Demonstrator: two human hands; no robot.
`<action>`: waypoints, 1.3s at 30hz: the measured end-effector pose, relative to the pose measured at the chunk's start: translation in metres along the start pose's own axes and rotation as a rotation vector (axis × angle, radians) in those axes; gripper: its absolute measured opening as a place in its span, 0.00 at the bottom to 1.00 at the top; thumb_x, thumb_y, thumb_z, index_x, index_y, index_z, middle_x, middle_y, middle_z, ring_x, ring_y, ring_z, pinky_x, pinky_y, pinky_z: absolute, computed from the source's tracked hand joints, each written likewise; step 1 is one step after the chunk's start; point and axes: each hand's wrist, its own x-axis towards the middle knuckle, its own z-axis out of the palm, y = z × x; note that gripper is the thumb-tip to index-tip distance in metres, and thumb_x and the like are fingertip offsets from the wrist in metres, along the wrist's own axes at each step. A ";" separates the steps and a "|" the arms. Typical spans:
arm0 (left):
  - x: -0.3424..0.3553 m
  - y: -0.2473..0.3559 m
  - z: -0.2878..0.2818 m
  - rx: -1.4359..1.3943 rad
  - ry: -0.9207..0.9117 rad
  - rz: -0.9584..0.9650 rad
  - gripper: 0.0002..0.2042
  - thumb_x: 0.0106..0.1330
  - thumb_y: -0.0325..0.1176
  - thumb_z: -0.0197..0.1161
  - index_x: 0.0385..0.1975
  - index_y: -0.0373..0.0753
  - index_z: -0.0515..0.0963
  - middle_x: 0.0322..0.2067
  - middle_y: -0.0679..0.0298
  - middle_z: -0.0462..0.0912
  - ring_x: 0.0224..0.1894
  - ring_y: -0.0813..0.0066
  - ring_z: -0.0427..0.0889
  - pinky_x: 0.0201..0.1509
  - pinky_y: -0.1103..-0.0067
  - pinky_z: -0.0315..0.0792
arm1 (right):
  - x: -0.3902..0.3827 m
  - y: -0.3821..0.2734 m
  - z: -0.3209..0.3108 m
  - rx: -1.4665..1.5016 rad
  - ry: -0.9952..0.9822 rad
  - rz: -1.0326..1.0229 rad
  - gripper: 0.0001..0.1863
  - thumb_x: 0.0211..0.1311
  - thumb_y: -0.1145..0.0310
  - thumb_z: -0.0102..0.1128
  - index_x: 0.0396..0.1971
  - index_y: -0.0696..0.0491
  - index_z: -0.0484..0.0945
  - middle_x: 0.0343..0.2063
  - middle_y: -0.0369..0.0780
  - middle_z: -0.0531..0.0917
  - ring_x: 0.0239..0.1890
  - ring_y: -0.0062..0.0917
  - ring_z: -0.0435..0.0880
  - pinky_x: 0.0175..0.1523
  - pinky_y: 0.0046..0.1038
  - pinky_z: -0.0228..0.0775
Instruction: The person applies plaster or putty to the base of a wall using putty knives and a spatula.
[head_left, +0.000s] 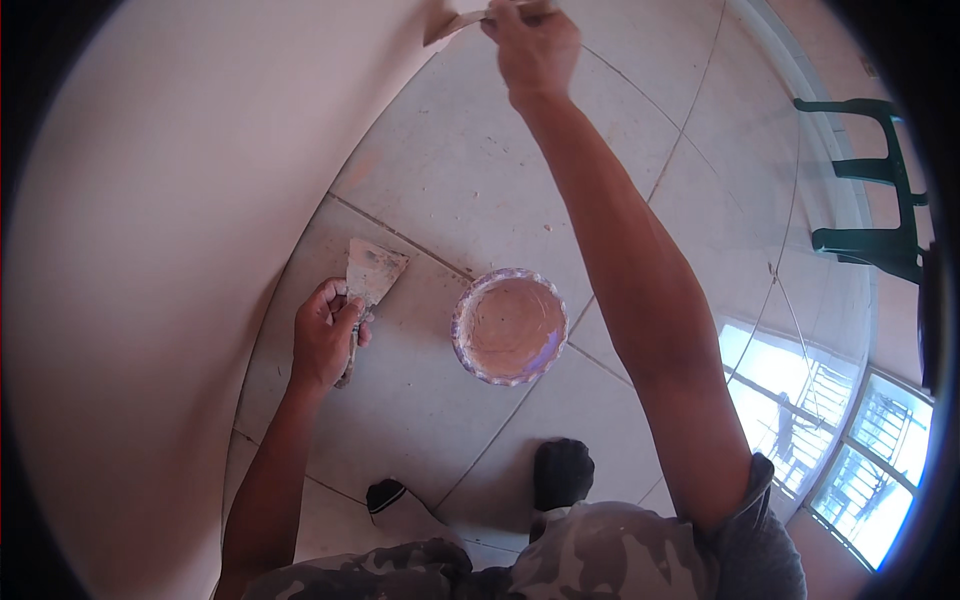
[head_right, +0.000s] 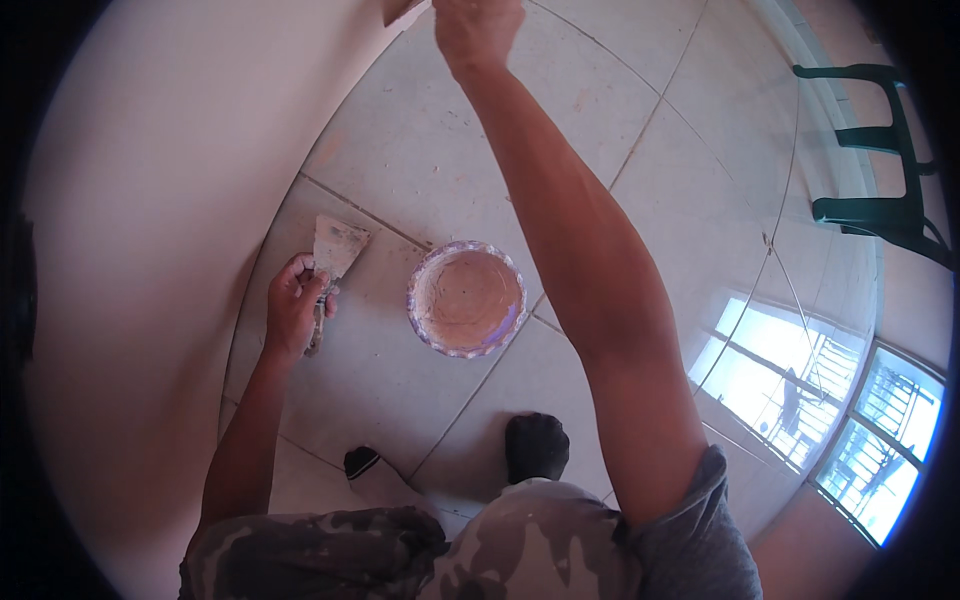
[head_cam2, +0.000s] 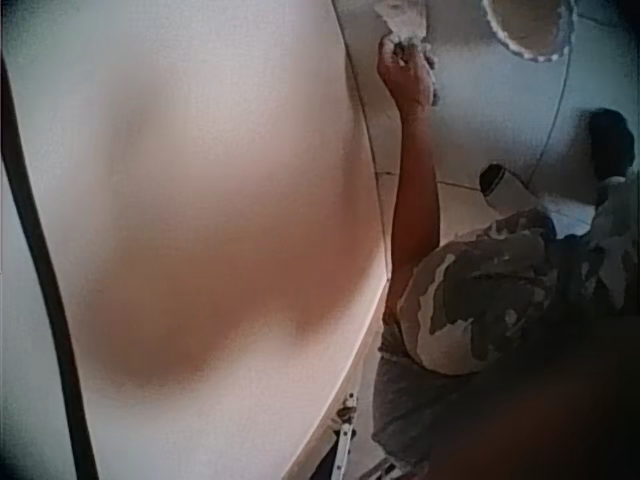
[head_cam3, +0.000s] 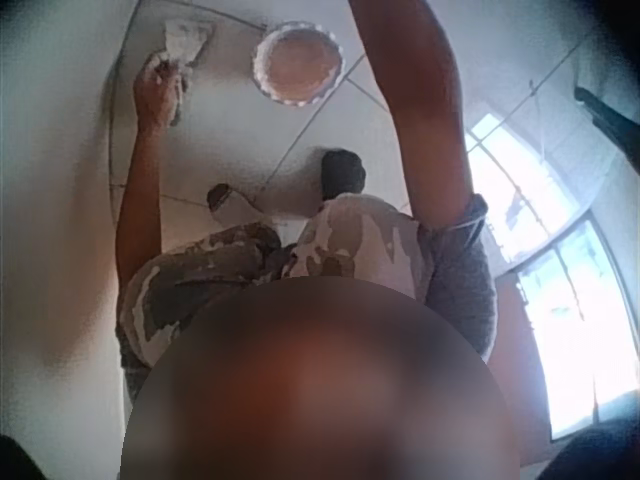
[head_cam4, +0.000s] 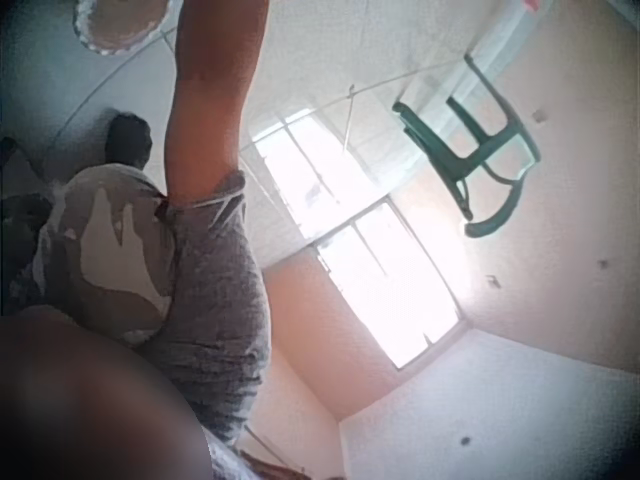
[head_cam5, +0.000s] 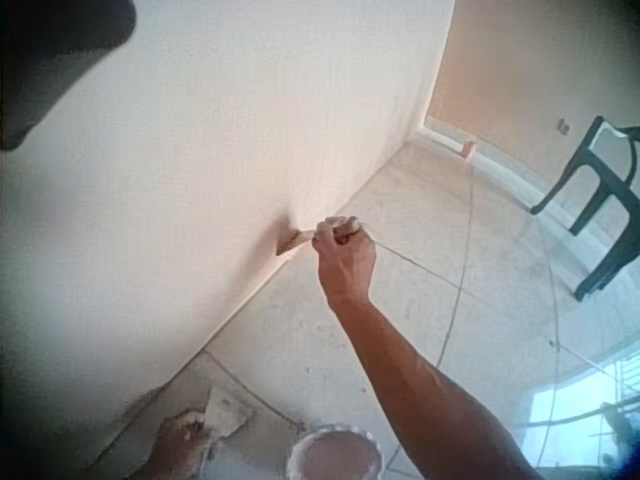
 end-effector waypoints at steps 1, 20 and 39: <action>-0.001 0.002 0.000 -0.005 0.001 0.008 0.06 0.70 0.28 0.56 0.40 0.32 0.74 0.27 0.62 0.78 0.23 0.79 0.75 0.28 0.80 0.70 | -0.001 -0.002 -0.009 0.241 -0.006 0.048 0.11 0.62 0.71 0.62 0.37 0.64 0.77 0.34 0.43 0.83 0.36 0.27 0.85 0.44 0.27 0.82; -0.069 0.156 0.019 -0.058 -0.391 -0.105 0.14 0.74 0.32 0.56 0.51 0.29 0.77 0.23 0.66 0.77 0.19 0.87 0.69 0.24 0.85 0.65 | -0.168 -0.119 -0.196 0.358 -0.680 -0.446 0.10 0.52 0.83 0.67 0.34 0.54 0.81 0.52 0.57 0.81 0.55 0.48 0.82 0.57 0.41 0.77; -0.098 0.165 -0.001 0.107 -0.389 -0.086 0.15 0.71 0.33 0.62 0.52 0.29 0.79 0.23 0.68 0.78 0.19 0.87 0.71 0.24 0.87 0.67 | -0.197 -0.109 -0.260 0.194 -0.750 -0.455 0.14 0.50 0.89 0.60 0.31 0.53 0.81 0.50 0.49 0.83 0.55 0.46 0.82 0.58 0.44 0.77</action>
